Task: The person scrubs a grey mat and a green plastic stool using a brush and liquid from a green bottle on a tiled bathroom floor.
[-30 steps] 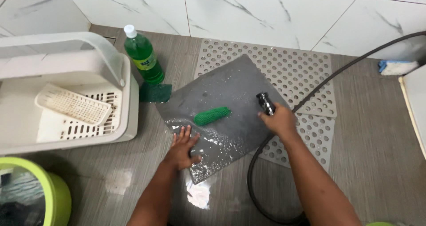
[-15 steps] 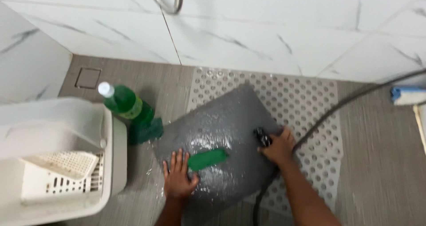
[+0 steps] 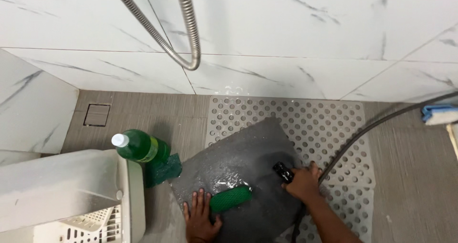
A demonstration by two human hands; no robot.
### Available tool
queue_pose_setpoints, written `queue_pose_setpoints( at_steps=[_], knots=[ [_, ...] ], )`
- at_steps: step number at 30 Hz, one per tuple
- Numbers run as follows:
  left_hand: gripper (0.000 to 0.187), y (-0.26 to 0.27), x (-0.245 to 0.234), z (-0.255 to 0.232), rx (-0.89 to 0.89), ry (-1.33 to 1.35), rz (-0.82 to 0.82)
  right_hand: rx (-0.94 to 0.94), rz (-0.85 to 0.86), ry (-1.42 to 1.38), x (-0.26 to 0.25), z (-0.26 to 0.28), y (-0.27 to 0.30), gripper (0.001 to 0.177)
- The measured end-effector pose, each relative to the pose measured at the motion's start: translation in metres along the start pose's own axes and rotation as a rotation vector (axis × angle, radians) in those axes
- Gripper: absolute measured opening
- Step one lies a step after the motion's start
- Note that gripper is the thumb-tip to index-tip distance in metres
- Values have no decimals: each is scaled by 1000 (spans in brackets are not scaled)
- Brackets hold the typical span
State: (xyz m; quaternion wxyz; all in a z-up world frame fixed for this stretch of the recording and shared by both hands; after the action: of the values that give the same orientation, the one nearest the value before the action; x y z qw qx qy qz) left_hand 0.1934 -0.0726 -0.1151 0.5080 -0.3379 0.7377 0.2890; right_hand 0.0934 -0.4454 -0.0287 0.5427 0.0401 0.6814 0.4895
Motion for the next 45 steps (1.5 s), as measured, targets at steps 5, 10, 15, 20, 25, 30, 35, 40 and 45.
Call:
queue_pose_setpoints(
  at_steps=[5, 10, 15, 20, 25, 30, 35, 40, 45],
  knots=[
    [92, -4, -23, -10, -43, -3, 154, 22, 34, 1, 35, 9, 17, 65],
    [87, 5, -51, -17, -51, 95, 220, -34, -36, -6, 57, 12, 18, 74],
    [90, 3, -62, -18, -50, 65, 362, 23, 0, 17, 56, 13, 20, 72],
    [90, 1, -65, -18, -44, 66, 377, 77, 24, -1, 51, 18, 23, 74],
    [89, 2, -55, -13, -11, 88, 337, 142, 58, 58, 51, 14, 11, 77],
    [88, 1, -38, -6, 22, 137, 274, 168, 12, 16, 60, 7, 1, 81],
    [85, 8, -33, -1, 32, 149, 267, 185, 41, 49, 67, 5, -5, 80],
    [82, 15, -35, -1, 49, 158, 208, 172, 33, 19, 68, 4, -6, 83],
    [84, 26, -40, -6, 33, 99, 250, 38, -66, 15, 74, 0, -13, 82]
  ],
)
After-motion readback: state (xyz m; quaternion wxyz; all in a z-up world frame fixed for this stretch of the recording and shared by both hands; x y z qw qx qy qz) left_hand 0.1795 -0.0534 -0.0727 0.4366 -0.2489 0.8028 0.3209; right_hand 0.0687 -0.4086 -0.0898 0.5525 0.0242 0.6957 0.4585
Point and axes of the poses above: each hand's wrist, its own y-axis away from the middle knuckle, its own x-axis out of the palm, z = x × y, the point moved 3 cm from there along -y, towards the middle knuckle, and after that the axes turned 5 degrees about z, right-handed, at the moved point
